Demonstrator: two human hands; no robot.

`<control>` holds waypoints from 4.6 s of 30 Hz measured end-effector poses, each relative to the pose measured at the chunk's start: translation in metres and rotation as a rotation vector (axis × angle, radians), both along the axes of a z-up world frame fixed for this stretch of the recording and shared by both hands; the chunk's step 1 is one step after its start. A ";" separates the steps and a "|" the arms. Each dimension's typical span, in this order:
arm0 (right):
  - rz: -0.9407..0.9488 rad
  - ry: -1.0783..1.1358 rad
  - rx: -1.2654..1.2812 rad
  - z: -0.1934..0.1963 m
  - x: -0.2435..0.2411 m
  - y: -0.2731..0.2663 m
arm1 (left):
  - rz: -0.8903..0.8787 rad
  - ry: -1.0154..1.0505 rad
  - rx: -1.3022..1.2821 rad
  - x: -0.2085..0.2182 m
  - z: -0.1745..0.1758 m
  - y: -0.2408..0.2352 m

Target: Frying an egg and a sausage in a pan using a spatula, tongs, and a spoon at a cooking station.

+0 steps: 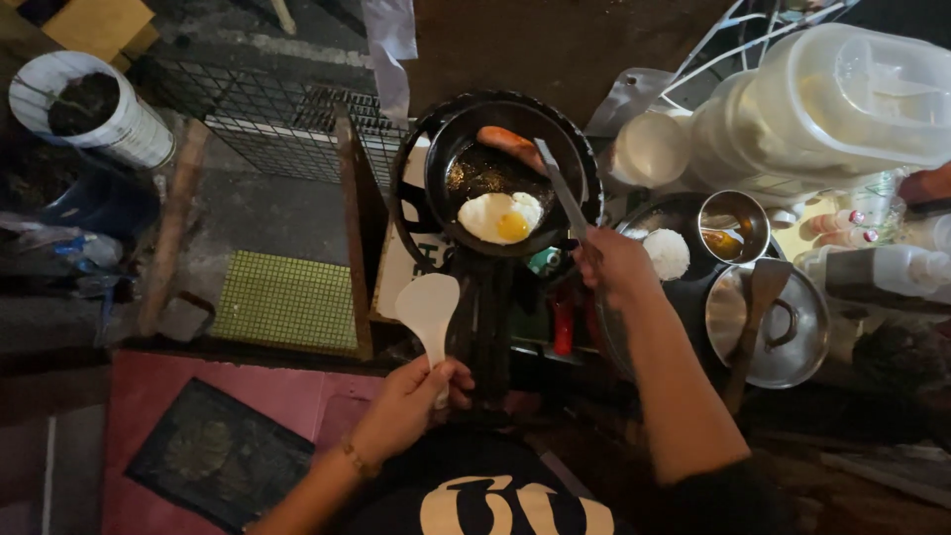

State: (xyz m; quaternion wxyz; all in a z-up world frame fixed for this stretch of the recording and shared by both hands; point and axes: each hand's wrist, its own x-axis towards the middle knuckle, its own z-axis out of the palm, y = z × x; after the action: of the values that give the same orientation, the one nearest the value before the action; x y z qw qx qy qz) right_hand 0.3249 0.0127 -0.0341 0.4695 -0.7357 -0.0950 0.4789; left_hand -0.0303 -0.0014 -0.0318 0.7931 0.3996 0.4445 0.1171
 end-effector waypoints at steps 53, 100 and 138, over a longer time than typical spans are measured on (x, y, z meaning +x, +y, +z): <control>0.725 -1.148 -0.409 0.025 0.037 -0.052 | 0.077 0.106 0.209 -0.019 0.004 0.028; 0.746 -1.162 -0.369 0.069 0.039 -0.022 | 0.078 0.196 0.203 -0.029 0.003 0.026; 0.012 -0.293 -0.329 0.031 -0.030 -0.178 | -0.020 0.144 0.113 0.023 0.005 0.032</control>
State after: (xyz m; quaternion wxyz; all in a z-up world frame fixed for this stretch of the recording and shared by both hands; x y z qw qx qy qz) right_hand 0.2952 -0.1650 -0.0032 0.3216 -0.8634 -0.0869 0.3788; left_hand -0.0072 0.0307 -0.0268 0.7363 0.4555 0.4892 0.1050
